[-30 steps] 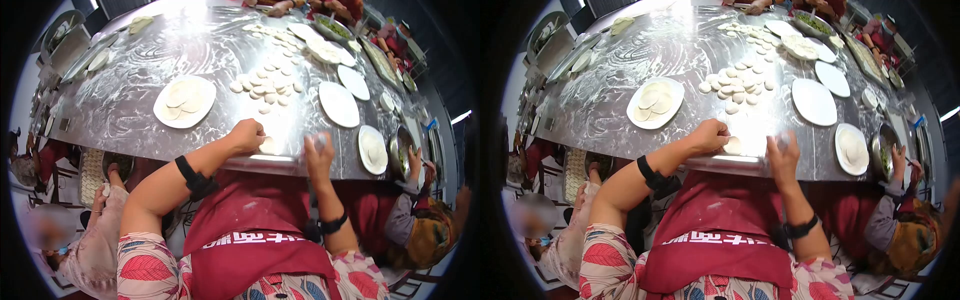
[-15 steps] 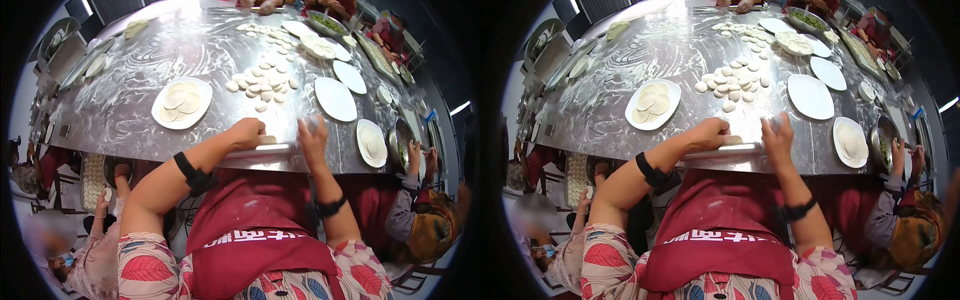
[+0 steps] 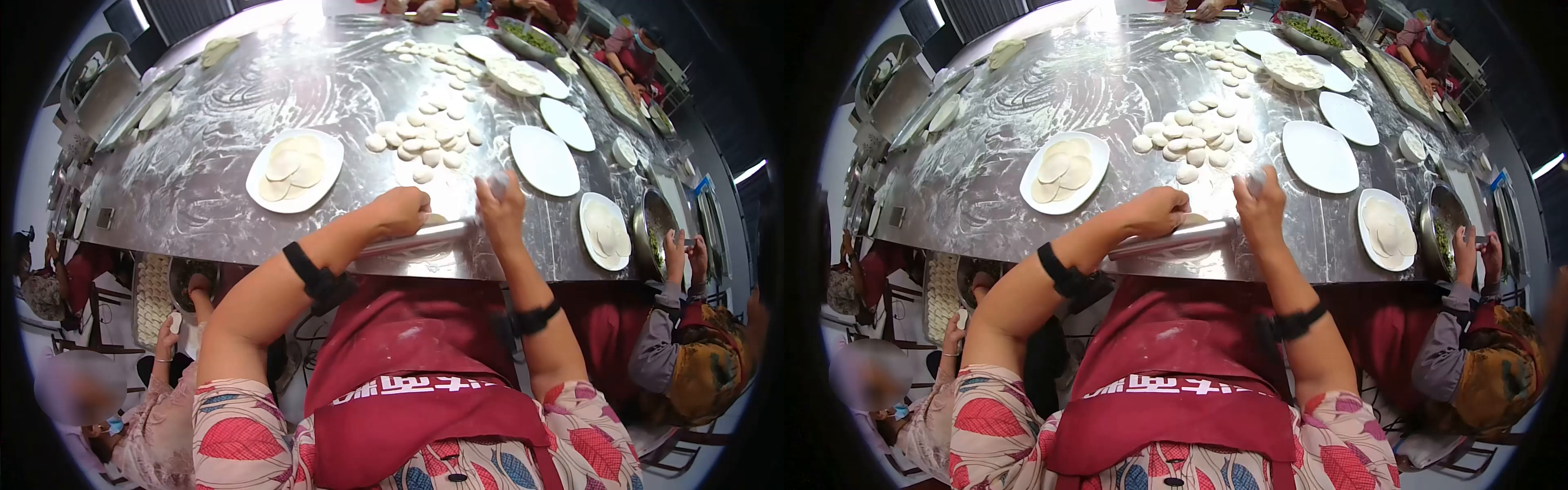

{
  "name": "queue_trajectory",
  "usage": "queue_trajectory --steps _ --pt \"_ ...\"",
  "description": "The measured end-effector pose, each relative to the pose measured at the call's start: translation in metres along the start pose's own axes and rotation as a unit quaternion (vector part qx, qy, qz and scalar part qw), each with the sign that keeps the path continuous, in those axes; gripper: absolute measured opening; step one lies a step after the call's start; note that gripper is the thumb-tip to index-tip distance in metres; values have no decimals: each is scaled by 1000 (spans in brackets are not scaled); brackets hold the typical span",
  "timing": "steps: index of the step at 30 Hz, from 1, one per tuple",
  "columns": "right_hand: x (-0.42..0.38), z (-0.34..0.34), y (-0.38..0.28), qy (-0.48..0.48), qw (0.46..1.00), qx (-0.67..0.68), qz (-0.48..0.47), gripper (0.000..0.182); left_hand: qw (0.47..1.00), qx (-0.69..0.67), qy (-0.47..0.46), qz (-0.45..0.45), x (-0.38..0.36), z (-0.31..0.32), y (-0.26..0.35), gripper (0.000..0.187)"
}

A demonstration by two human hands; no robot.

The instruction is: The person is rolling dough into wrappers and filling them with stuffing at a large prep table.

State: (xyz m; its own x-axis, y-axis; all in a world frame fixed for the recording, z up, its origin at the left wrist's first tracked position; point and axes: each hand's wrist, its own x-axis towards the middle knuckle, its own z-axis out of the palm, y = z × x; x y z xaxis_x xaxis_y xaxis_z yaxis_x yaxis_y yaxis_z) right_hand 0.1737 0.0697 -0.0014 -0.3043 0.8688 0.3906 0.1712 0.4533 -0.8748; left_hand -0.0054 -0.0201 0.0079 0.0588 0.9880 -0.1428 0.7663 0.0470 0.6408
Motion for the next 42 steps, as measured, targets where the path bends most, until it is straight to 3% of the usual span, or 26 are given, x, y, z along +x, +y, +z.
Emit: queue_trajectory --steps 2,5,6,7,9,10,13,16,18,21,24,27,29,31,33,35,38,41,42 --pt "8 10 5 9 1000 -9 -8 22 999 13 37 -6 15 9 -10 20" --pt "-5 -2 0 11 999 -31 -16 22 1000 -9 -6 -3 9 7 -3 20" --pt "-22 -14 -11 -1 1000 2 28 21 999 36 -26 25 8 4 -5 19" --pt "-38 -24 -19 -12 997 35 73 20 1000 -12 -27 2 7 5 -7 19" --pt "-57 -33 -23 -12 996 44 75 19 993 -102 -32 -46 3 6 -11 20" --pt "-63 -35 -23 -9 995 51 81 19 974 -186 -95 -85 2 4 -10 20" --pt "-25 -15 -13 2 999 22 29 20 999 -19 -33 21 8 7 -6 19" --pt "14 12 7 8 999 -37 -36 20 1000 -11 -2 -6 19 11 0 23" --pt "5 4 -1 5 1000 -8 -17 19 999 -39 -1 -7 19 11 4 24" --pt "-40 -25 -13 -14 998 25 60 18 999 39 -28 20 14 9 -1 21" --pt "-51 -31 -16 -15 997 41 59 18 999 -41 -16 -14 7 8 -10 22" --pt "-24 -16 -14 -10 997 44 58 19 999 -17 -51 7 5 4 0 22" --pt "5 6 0 10 1000 -16 -5 23 1000 15 -6 -4 9 7 2 20" --pt "14 12 1 -2 1000 -23 -7 24 999 34 25 -33 19 11 0 21" --pt "-1 -1 -8 0 1000 6 20 21 1000 -15 1 -10 14 11 3 21" --pt "-31 -20 -12 -4 999 27 47 19 998 38 1 45 11 15 -4 21" --pt "-60 -33 -20 -5 996 60 72 17 992 -107 -27 -62 1 8 -2 20" --pt "-33 -21 -13 -14 997 45 57 18 998 -35 -40 21 1 9 -9 18" --pt "-16 -9 -10 5 999 24 28 20 999 -36 -10 10 -2 6 -3 19"
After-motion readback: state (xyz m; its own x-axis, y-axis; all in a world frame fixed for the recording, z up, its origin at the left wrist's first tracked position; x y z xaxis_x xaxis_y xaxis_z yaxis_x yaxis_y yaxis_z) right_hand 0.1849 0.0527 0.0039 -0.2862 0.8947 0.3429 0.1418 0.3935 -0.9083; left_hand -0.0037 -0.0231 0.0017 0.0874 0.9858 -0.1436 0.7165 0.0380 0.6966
